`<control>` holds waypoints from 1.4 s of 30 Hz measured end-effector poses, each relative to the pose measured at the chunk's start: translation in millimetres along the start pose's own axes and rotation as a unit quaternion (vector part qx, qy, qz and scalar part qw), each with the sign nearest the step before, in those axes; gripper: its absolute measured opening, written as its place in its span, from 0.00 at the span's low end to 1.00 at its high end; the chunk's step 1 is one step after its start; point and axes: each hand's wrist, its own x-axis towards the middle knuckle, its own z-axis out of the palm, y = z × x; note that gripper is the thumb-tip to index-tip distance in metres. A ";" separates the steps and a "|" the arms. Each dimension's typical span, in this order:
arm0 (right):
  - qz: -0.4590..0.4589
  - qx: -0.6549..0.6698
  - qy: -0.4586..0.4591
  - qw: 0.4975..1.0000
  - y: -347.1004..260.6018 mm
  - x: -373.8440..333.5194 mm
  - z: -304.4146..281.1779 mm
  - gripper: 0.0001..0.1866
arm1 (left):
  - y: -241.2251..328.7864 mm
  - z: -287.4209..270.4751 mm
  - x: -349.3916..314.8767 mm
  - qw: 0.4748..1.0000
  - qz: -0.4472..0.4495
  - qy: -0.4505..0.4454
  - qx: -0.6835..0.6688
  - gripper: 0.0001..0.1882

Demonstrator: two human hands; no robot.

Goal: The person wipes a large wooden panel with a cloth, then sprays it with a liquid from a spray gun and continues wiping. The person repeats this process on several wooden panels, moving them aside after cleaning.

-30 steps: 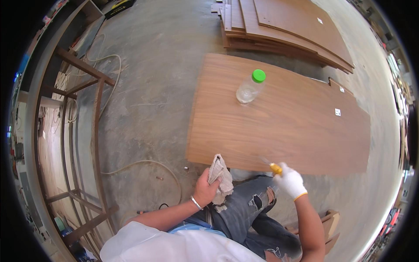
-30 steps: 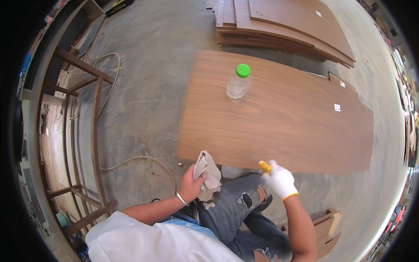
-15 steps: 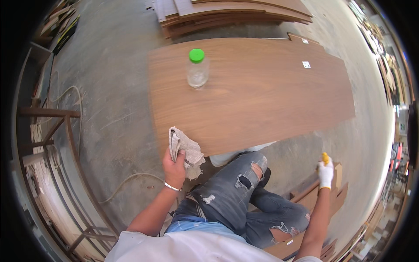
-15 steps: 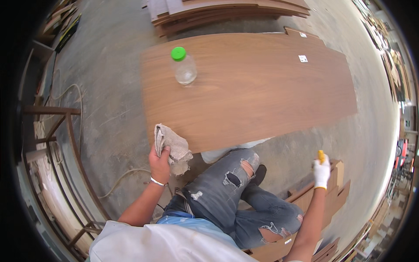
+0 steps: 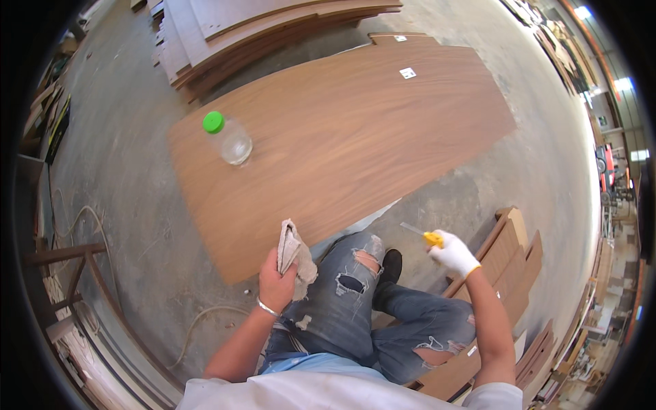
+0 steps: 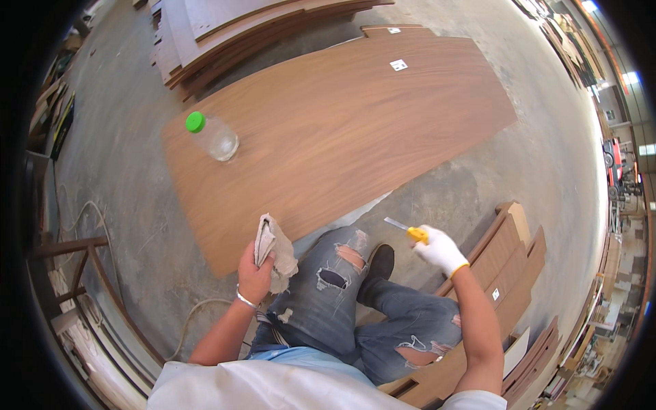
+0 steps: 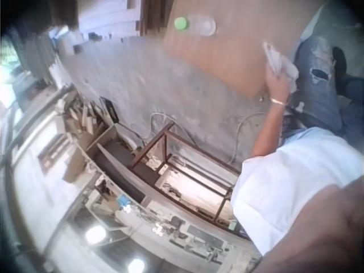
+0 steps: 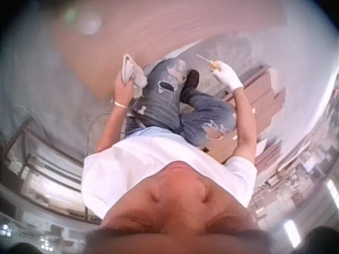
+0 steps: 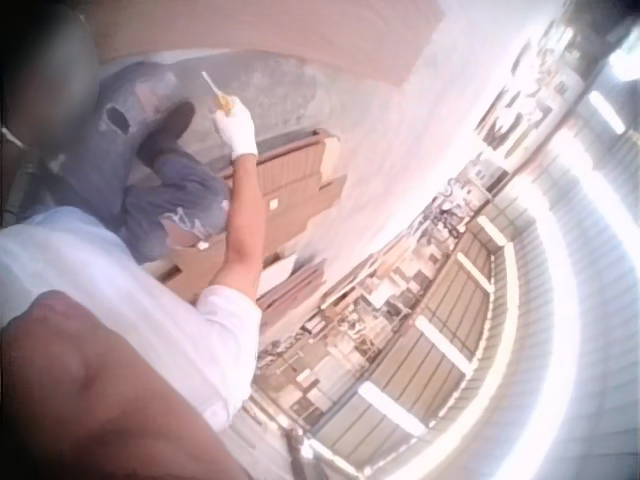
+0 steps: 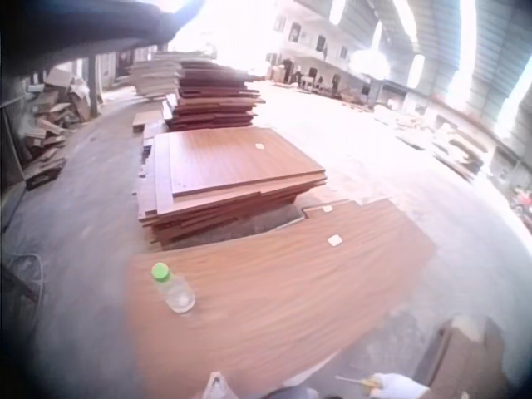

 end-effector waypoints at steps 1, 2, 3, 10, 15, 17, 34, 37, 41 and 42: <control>0.007 -0.051 -0.040 0.998 -13.1 -1.5 0.3 0.20 | -0.4 2.6 1.2 1.000 0.008 0.004 -0.016 0.12; 0.000 -0.148 0.047 0.988 -11.2 7.9 -1.2 0.21 | -0.9 5.4 3.0 0.999 0.017 0.008 -0.032 0.12; 0.029 -0.132 0.127 0.983 -1.5 19.7 -11.3 0.19 | -1.8 9.2 4.4 0.998 0.022 0.011 -0.050 0.12; 0.122 0.062 0.481 0.866 19.9 66.8 -100.0 0.18 | 8.6 8.8 12.3 1.000 0.027 0.009 0.010 0.10; 0.096 0.087 0.334 0.934 42.8 80.2 -62.4 0.21 | 12.1 11.6 9.1 0.999 0.034 0.019 0.023 0.10; 0.155 -0.010 0.213 0.965 79.2 84.3 -42.6 0.24 | 14.0 14.3 6.5 0.999 0.040 0.005 0.021 0.10; 0.106 -0.106 -0.008 0.989 123.5 91.3 17.6 0.20 | 5.8 8.5 8.5 0.999 0.003 -0.007 -0.048 0.11; 0.079 -0.050 0.038 0.995 105.3 91.1 13.4 0.20 | 4.0 7.8 9.9 0.998 0.012 -0.002 -0.067 0.12; 0.011 -0.060 0.031 0.998 51.0 80.4 5.3 0.21 | 0.3 -7.5 16.1 0.998 -0.007 0.017 -0.062 0.14; -0.009 -0.049 0.025 0.998 36.8 72.9 -1.8 0.20 | 2.6 -12.1 18.9 0.998 -0.010 0.019 -0.062 0.14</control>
